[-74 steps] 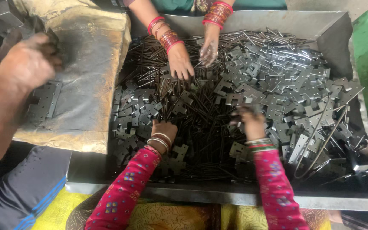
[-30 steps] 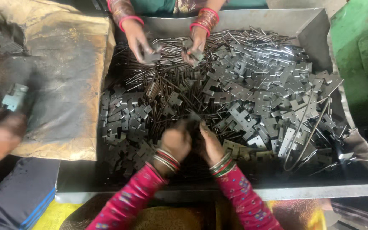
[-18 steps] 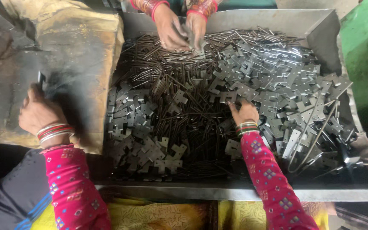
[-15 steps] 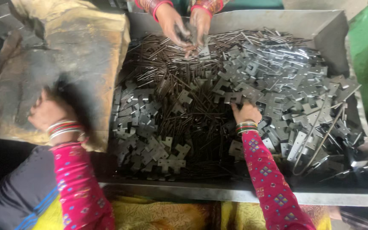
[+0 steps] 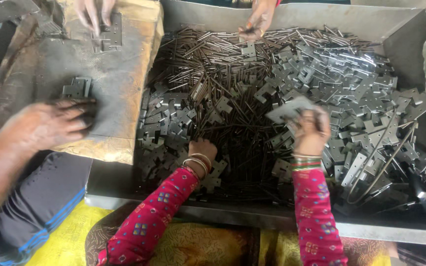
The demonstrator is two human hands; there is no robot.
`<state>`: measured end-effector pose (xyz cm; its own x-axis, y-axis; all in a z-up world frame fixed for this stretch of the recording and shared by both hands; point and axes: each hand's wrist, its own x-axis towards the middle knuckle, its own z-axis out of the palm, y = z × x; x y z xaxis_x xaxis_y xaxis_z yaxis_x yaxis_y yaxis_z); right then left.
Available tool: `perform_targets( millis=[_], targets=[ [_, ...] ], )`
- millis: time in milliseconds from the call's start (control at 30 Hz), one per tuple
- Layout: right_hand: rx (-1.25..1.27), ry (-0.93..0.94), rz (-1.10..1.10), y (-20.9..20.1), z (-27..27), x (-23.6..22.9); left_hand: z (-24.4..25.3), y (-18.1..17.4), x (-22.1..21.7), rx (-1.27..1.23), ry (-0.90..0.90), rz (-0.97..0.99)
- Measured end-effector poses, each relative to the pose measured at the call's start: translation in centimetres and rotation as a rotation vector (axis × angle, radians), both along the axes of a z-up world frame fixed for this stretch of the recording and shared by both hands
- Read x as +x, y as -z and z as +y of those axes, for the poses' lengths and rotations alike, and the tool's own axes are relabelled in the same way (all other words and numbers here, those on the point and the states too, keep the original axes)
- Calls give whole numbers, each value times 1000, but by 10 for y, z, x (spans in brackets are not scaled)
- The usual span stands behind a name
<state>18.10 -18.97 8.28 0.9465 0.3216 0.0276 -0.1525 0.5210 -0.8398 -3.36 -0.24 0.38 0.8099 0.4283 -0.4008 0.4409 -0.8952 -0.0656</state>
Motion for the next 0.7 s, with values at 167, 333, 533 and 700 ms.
perform_targets(
  millis=[167,333,533,700],
  targets=[
    [373,72,518,-14,-32,10,13,20,-7,-6,-41,-32],
    [-105,-210,240,17,-2,11,40,-3,-5,-157,67,5],
    [-1232,-118,-1296,83,78,-22,67,-54,-18,-557,-174,-560],
    [-1493,-118,-1497,112,94,-34,59,-70,-12,-426,-190,-477]
  ],
)
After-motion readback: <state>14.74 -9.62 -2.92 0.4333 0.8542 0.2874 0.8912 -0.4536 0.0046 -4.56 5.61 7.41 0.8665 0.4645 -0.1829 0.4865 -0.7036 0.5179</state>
